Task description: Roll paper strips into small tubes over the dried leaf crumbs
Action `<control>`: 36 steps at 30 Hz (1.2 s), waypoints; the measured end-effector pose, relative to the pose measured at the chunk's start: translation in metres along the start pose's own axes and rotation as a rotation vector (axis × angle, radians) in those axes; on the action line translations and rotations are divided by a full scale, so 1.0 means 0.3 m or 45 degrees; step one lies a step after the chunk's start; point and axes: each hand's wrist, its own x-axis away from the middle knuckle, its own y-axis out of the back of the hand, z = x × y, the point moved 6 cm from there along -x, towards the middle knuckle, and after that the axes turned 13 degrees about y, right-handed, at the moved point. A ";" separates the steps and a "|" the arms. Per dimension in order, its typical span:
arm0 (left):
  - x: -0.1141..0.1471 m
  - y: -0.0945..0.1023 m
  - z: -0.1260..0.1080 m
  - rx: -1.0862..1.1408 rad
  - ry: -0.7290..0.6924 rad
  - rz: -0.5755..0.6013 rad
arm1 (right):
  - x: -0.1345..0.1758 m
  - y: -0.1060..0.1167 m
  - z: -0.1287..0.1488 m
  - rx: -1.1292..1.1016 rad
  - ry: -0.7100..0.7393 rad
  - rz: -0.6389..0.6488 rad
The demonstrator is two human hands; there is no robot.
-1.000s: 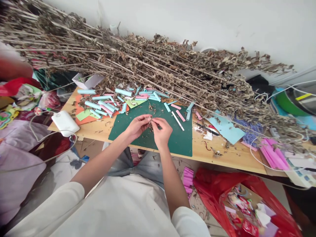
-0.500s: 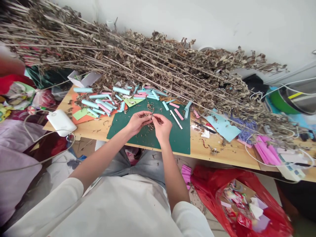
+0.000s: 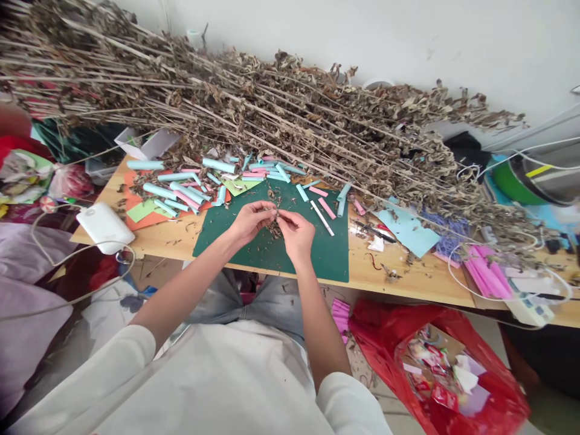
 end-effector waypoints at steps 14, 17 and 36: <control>0.011 0.013 -0.013 -0.595 -0.321 -0.043 | -0.006 0.015 0.068 0.352 0.241 0.114; 0.007 0.002 -0.025 -0.773 -0.397 -0.045 | -0.003 0.013 0.072 0.334 0.214 0.091; -0.015 0.043 0.012 -0.404 -0.263 -0.040 | 0.002 0.039 0.030 0.294 0.121 0.178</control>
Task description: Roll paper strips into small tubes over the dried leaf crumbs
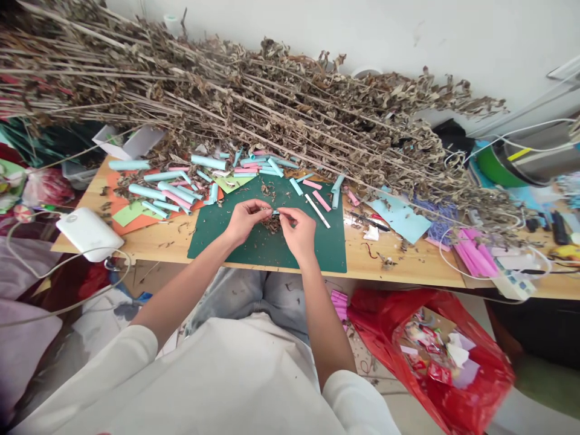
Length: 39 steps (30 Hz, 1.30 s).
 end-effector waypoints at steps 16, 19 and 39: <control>-0.001 0.011 0.034 0.052 0.108 0.028 | 0.009 -0.012 0.012 -0.062 0.061 0.026; 0.005 -0.003 0.038 0.089 0.138 0.065 | 0.010 -0.021 0.032 0.016 0.137 0.034; 0.037 -0.038 0.006 0.207 0.190 0.035 | 0.036 -0.084 -0.070 -0.596 -0.410 -0.527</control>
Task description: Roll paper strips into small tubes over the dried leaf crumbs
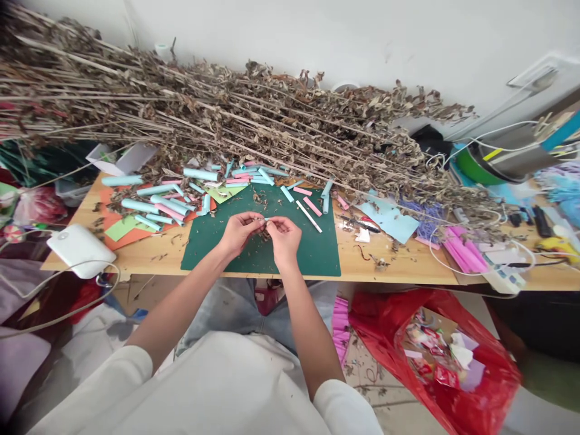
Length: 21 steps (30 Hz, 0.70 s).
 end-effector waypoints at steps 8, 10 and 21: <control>0.004 0.041 0.032 0.195 0.108 0.004 | -0.007 0.038 0.017 0.326 0.170 0.189; 0.004 0.049 0.038 0.201 0.118 -0.014 | 0.002 0.030 0.046 0.558 0.326 0.326; -0.008 0.027 0.036 0.053 0.063 0.027 | 0.000 0.015 0.080 0.535 0.367 0.444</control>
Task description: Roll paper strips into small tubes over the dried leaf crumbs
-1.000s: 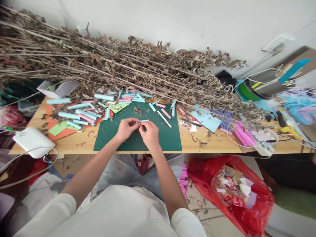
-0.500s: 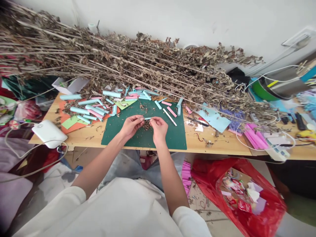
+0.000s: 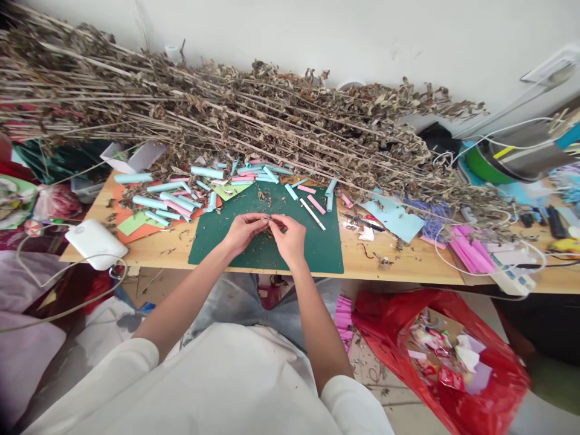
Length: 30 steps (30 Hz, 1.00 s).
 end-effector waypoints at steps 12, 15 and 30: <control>0.024 -0.012 -0.047 -0.489 -0.306 -0.176 | 0.012 0.004 -0.058 -0.177 -0.210 -0.262; 0.011 0.006 -0.036 -0.248 -0.203 -0.134 | 0.012 0.028 -0.102 -0.311 -0.312 -0.411; -0.010 0.020 -0.016 -0.159 -0.045 -0.081 | -0.013 0.016 0.034 0.131 0.213 0.130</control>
